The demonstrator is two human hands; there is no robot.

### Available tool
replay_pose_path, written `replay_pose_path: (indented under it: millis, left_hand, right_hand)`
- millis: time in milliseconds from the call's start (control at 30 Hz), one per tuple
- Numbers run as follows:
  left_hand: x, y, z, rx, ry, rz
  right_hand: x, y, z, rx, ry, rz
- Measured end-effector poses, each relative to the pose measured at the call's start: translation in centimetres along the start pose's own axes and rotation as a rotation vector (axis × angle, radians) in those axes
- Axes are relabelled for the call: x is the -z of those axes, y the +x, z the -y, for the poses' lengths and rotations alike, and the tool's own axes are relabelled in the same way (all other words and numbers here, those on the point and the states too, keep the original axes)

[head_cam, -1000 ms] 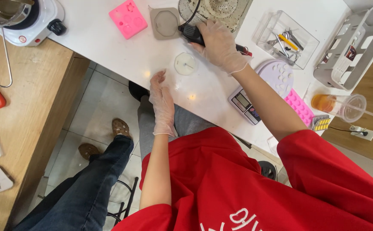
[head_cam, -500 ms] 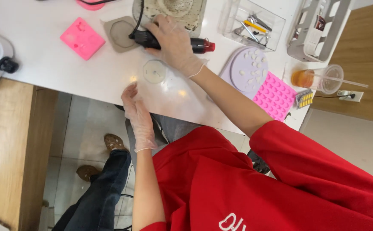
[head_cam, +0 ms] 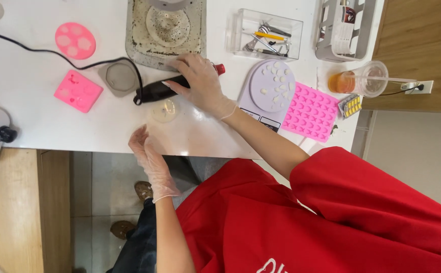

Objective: Applying decorative wax elements onto a candle base using a heat gun to melt the surfaces for adhesion.

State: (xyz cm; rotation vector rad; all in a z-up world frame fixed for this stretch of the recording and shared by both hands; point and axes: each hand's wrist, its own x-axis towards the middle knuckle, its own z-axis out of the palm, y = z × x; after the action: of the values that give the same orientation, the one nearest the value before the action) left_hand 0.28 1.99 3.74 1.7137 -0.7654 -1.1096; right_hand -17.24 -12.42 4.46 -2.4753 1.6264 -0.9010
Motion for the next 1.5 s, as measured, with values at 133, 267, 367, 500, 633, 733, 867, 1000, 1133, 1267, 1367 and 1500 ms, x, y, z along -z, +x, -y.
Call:
replay_pose_path:
  millis: [133, 267, 367, 500, 633, 733, 867, 1000, 1133, 1267, 1367, 1500]
  left_hand:
    - [-0.5, 0.6, 0.8, -0.035, 0.015, -0.01]
    - [-0.1, 0.0, 0.5, -0.05, 0.006, -0.013]
    - [0.2, 0.3, 0.4, -0.073, 0.018, -0.011]
    - [-0.4, 0.4, -1.2, 0.02, -0.01, -0.001]
    - [-1.4, 3.4, 0.5, 0.029, 0.041, 0.042]
    - [-1.9, 5.1, 1.8, -0.022, 0.159, 0.136]
    - [-1.8, 5.1, 0.7, -0.067, 0.22, 0.182]
    - [-1.4, 3.7, -1.3, -0.063, 0.099, 0.169]
    - [-0.8, 1.8, -1.9, -0.094, 0.067, 0.2]
    - [-0.1, 0.6, -3.6, 0.029, 0.005, 0.269]
    - [-0.1, 1.0, -3.4, 0.062, -0.012, 0.285]
    - [-1.3, 3.0, -2.2, 0.039, -0.02, 0.246]
  right_hand:
    - [3.0, -4.3, -0.6, -0.03, 0.033, -0.057]
    - [4.1, -6.7, -0.3, -0.046, 0.044, 0.026]
    - [3.0, -5.6, -1.2, -0.023, -0.052, 0.151]
    - [2.2, -2.1, -2.3, 0.143, -0.239, 0.335]
    - [0.4, -1.6, -3.3, 0.196, -0.25, 0.399]
    - [0.3, -1.5, -3.0, 0.159, -0.182, 0.384]
    - [-0.5, -1.6, -3.0, 0.063, -0.139, 0.343]
    - [0.4, -1.7, -1.5, 0.08, -0.148, 0.202]
    - [0.8, -2.1, -0.2, 0.042, -0.146, 0.151]
    - [0.8, -2.4, 0.4, -0.03, -0.17, 0.135]
    - [0.3, -3.1, -0.3, -0.059, -0.189, 0.203]
    - [-0.5, -3.4, -0.7, -0.103, -0.184, 0.193]
